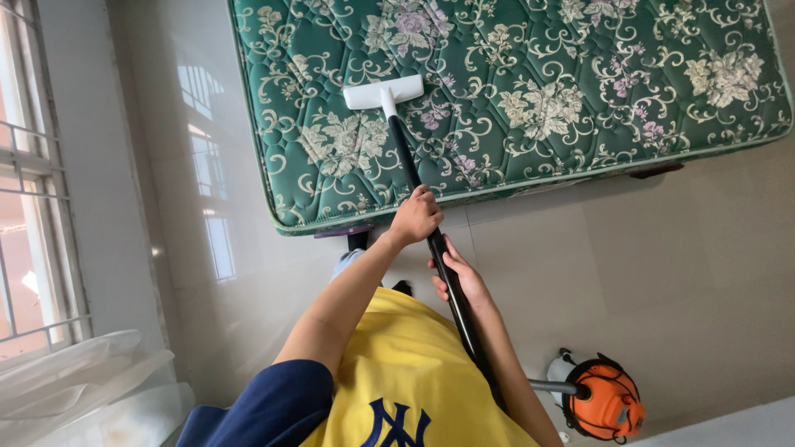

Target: The person vacuums a green floral mattress using a vacuum attachment. They move the white attachment head across the mattress surface in repeated strokes while holding the tube with both hands.

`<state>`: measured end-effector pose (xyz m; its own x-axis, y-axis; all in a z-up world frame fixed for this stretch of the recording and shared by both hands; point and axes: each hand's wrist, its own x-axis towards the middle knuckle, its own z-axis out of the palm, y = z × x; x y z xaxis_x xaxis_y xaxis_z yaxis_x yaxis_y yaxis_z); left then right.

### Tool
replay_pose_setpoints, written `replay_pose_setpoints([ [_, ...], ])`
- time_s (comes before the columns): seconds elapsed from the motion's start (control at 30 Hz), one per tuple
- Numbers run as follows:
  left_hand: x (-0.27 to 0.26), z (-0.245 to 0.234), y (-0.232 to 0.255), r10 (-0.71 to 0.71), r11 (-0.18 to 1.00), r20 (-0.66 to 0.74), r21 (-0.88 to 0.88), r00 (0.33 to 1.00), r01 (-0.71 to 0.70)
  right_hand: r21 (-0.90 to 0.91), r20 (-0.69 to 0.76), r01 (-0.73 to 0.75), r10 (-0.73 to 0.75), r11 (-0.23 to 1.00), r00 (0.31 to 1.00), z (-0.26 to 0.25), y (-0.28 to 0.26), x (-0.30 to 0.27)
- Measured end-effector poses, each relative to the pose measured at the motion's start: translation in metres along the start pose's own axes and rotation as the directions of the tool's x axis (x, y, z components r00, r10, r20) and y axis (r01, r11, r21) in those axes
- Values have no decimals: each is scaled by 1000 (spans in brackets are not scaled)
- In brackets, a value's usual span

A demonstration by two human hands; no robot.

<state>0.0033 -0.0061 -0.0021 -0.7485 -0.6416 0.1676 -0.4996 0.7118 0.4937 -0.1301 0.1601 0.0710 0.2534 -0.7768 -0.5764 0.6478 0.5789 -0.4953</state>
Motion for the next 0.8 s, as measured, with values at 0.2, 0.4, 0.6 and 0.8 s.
replay_pose_setpoints([
  [0.2,31,-23,-26,-244,937,75,-240,967,255,10,24,8,-8,1000,1000,13,-21,35],
  [0.4,54,-36,-72,-86,993,62,-79,994,91,24,32,14,-15,1000,999,33,-43,78],
  [0.6,84,-63,-113,-213,951,118,-203,970,234,-7,-30,34,-35,999,999,53,-59,127],
  [0.8,104,-70,-159,-79,982,6,-172,997,78,40,0,68,-68,997,998,75,-70,166],
])
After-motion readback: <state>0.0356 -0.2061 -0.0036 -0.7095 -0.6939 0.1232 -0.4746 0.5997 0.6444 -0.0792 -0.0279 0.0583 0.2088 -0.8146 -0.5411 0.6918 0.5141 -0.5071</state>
